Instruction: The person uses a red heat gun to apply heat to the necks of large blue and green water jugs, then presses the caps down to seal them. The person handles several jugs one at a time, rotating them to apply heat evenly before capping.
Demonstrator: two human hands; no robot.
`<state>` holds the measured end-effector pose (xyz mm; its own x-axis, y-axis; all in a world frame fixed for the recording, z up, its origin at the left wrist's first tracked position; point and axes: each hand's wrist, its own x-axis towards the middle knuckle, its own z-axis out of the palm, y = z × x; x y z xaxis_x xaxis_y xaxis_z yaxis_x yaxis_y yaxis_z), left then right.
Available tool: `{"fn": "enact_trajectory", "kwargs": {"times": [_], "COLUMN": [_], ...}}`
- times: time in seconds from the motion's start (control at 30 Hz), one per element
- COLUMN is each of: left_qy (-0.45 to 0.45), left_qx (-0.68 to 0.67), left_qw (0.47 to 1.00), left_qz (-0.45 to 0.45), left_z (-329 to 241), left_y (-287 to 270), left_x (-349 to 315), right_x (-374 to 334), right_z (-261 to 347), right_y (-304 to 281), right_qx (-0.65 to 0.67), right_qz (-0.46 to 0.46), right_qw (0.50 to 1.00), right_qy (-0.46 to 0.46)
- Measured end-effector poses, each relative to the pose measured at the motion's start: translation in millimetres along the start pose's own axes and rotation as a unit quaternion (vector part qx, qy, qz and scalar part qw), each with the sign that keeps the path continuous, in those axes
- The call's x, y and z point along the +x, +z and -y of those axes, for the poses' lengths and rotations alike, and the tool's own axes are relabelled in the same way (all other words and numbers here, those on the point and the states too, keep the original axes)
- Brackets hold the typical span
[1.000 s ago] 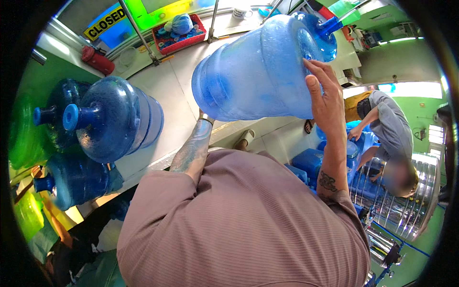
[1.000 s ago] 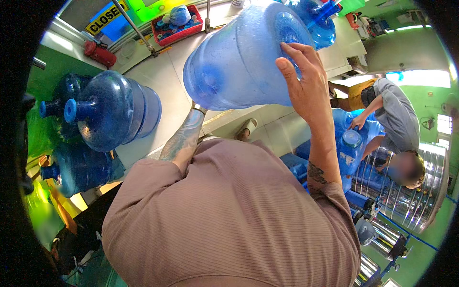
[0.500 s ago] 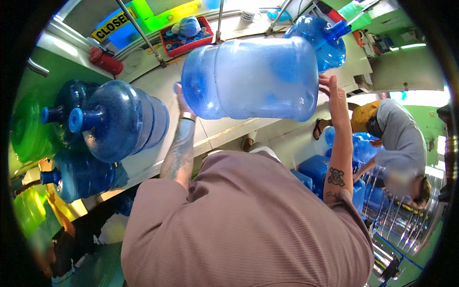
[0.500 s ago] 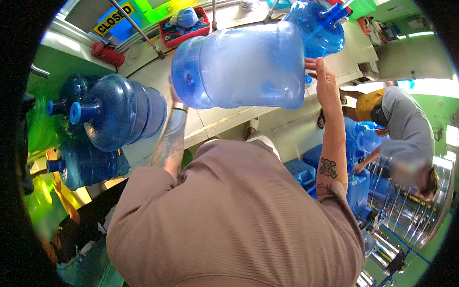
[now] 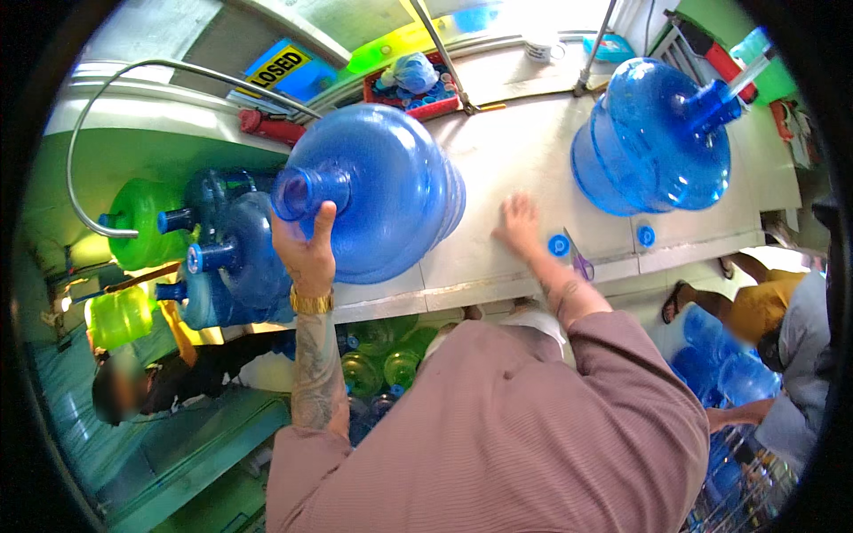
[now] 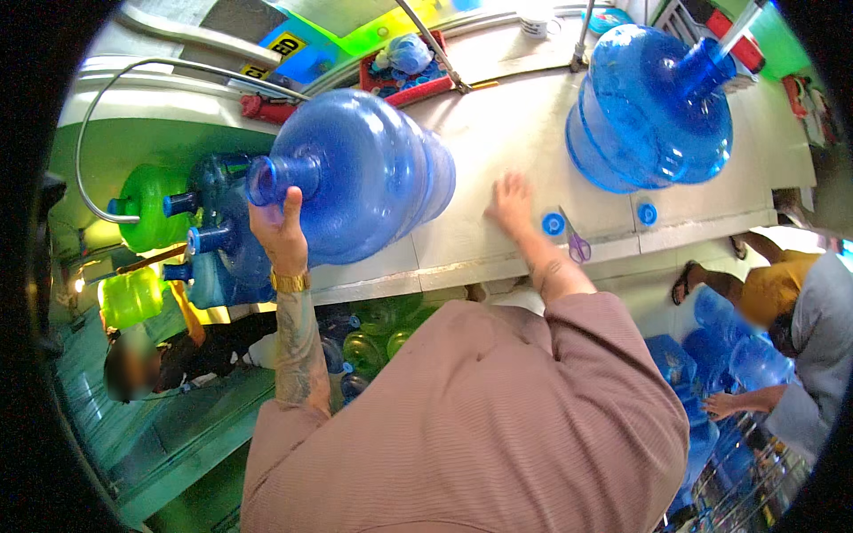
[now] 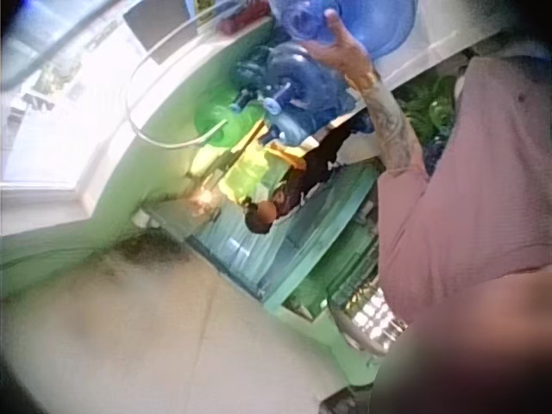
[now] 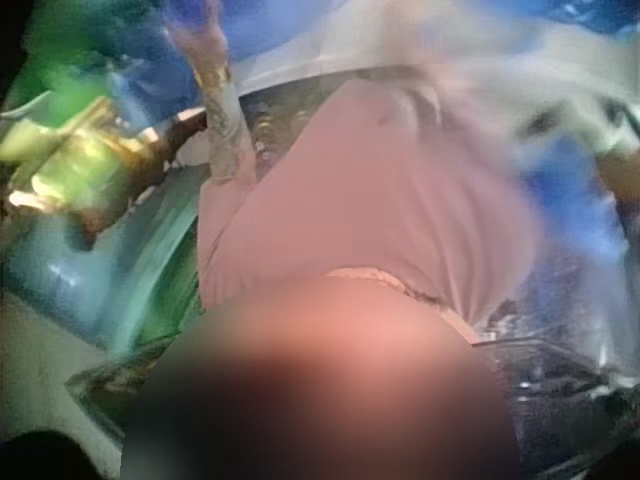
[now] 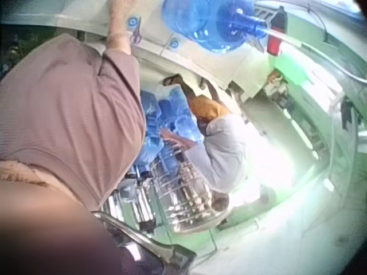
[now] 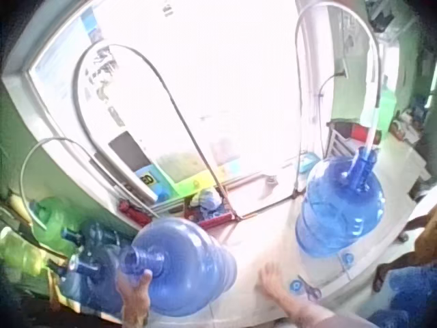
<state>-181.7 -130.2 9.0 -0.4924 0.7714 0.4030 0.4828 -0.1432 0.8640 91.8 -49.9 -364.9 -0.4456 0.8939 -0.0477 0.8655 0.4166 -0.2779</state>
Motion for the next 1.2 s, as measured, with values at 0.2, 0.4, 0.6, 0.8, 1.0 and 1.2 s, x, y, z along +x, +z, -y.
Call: {"fn": "enact_trajectory", "kwargs": {"times": [0.2,0.4,0.6,0.8,1.0,1.2], "left_qy": [-0.059,-0.04,-0.021,-0.019,-0.025,-0.07], "left_qx": [0.027,0.028,0.14,0.182,0.228,0.236], "left_qw": [0.998,0.999,0.989,0.982,0.973,0.968], "left_qz": [-0.024,0.011,0.053,0.041,-0.031,-0.037], "left_z": [13,21,2,-10,-15,-18], "left_y": [14,73,126,140,151,155], "left_x": [-7,-7,-3,-12,-22,-26], "right_x": [25,222,262,215,211,234], "right_z": [-23,-80,-93,-136,-114,-70], "right_y": [5,-54,-67,-82,-96,-92], "right_qx": [0.025,-0.006,-0.038,0.035,0.18,0.415], "right_qz": [0.117,0.112,0.096,0.115,0.115,0.118], "right_qw": [0.913,0.992,0.985,0.982,0.969,0.898], "right_qy": [-0.391,-0.052,-0.138,-0.144,-0.126,-0.091]}}
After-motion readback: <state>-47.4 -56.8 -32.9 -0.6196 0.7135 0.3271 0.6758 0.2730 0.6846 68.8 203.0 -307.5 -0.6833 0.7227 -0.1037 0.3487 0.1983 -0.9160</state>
